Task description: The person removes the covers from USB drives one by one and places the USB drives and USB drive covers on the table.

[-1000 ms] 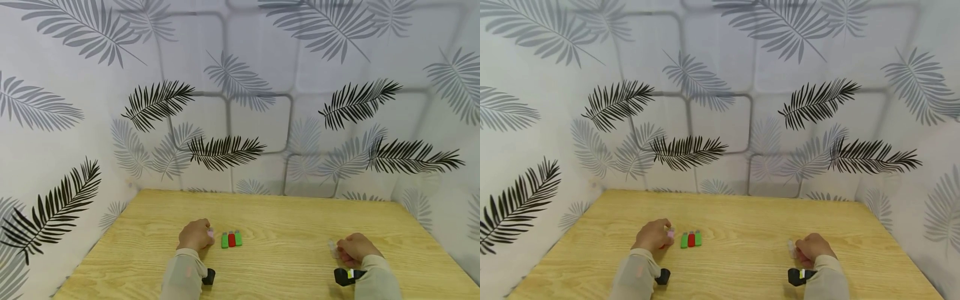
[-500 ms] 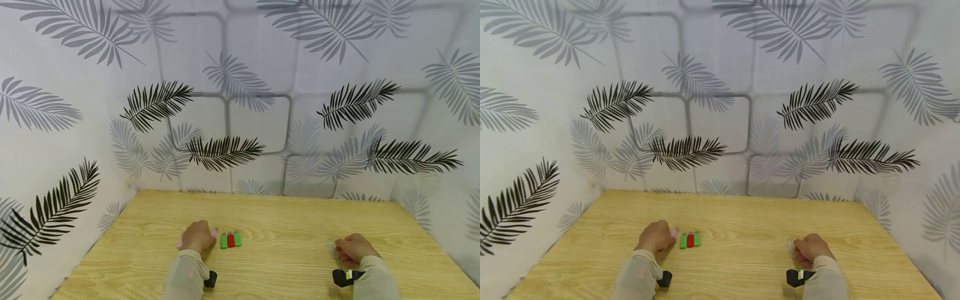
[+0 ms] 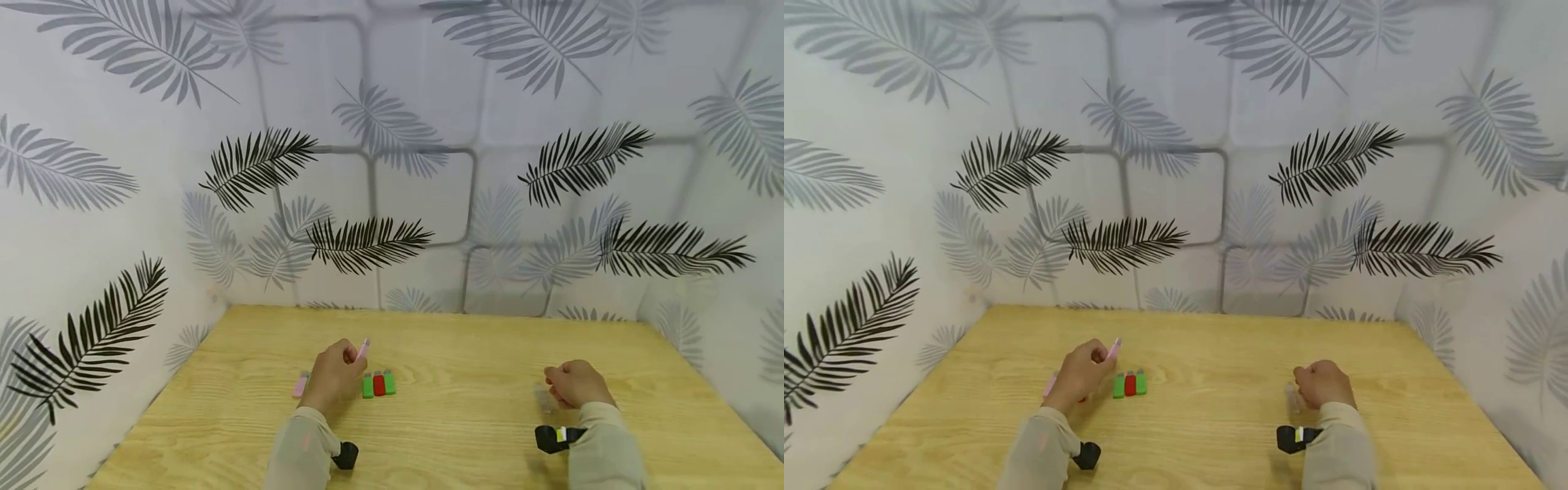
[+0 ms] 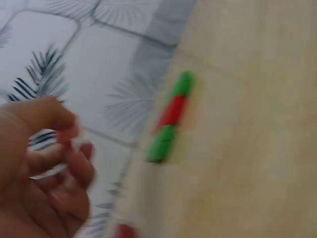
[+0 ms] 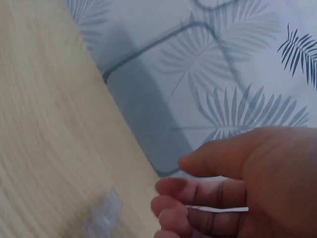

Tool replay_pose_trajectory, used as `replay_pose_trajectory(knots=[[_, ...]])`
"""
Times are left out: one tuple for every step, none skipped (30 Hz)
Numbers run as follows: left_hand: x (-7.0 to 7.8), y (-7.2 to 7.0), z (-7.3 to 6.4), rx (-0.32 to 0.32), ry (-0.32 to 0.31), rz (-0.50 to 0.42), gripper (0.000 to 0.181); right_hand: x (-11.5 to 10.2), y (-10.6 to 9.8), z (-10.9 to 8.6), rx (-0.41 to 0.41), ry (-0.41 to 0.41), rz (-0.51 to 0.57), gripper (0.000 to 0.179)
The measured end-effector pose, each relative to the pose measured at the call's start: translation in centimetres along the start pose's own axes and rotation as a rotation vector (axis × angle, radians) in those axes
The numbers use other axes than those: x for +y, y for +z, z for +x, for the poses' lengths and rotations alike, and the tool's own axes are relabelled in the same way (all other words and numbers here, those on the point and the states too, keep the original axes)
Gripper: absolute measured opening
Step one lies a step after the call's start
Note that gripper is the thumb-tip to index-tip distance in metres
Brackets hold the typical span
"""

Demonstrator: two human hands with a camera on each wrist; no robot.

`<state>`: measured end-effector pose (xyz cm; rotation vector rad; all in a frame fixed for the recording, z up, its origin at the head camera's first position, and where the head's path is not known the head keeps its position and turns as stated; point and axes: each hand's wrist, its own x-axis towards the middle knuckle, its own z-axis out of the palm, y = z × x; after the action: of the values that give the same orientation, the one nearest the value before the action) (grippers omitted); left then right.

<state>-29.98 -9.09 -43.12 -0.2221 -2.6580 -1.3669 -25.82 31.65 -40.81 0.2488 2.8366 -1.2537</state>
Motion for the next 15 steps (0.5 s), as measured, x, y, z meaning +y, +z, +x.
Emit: replay_pose_trajectory(knots=[[-0.4,0.3,0.0,-0.001,0.01,-0.089,0.019,-0.4,0.1,-0.1,0.016,-0.016,0.012,0.033],[-0.8,0.6,0.0,-0.002,0.014,-0.177,0.019,-0.8,0.2,-0.1,0.028,-0.033,0.029,0.032],[-1.0,0.8,-0.1,-0.001,0.017,-0.257,0.019,-1.2,0.4,-0.2,0.04,-0.051,0.042,0.032],[-1.4,1.1,-0.2,0.007,0.018,-0.329,0.019,-1.6,0.7,-0.2,0.051,-0.067,0.052,0.031],[-1.6,1.2,-0.2,0.016,0.014,-0.395,0.02,-2.0,0.9,-0.3,0.059,-0.088,0.061,0.03],[-1.8,1.4,-0.3,0.027,0.011,-0.453,0.02,-2.4,1.1,-0.3,0.064,-0.106,0.072,0.03],[-2.0,1.4,-0.3,0.036,0.011,-0.511,0.02,-2.8,1.3,-0.3,0.07,-0.124,0.075,0.03],[-2.0,1.4,-0.4,0.038,0.0,-0.572,0.021,-3.3,1.5,-0.3,0.073,-0.14,0.081,0.029],[-2.0,1.4,-0.4,0.035,-0.006,-0.636,0.02,-3.8,1.7,-0.4,0.078,-0.153,0.089,0.029],[-2.0,1.4,-0.5,0.028,-0.016,-0.687,0.02,-4.3,1.8,-0.4,0.083,-0.171,0.1,0.028],[-1.9,1.3,-0.6,0.014,-0.037,-0.737,0.02,-4.8,2.0,-0.4,0.088,-0.19,0.111,0.027],[-1.8,1.4,-0.8,-0.003,-0.051,-0.784,0.019,-5.3,2.2,-0.3,0.091,-0.205,0.134,0.026],[-1.7,1.4,-0.9,-0.025,-0.066,-0.834,0.019,-5.7,2.4,-0.2,0.09,-0.218,0.169,0.026],[-1.6,1.5,-1.1,-0.045,-0.085,-0.878,0.018,-6.2,2.7,-0.1,0.088,-0.226,0.215,0.025],[-1.5,1.7,-1.3,-0.062,-0.095,-0.91,0.018,-6.6,3.0,0.1,0.081,-0.236,0.274,0.026]])
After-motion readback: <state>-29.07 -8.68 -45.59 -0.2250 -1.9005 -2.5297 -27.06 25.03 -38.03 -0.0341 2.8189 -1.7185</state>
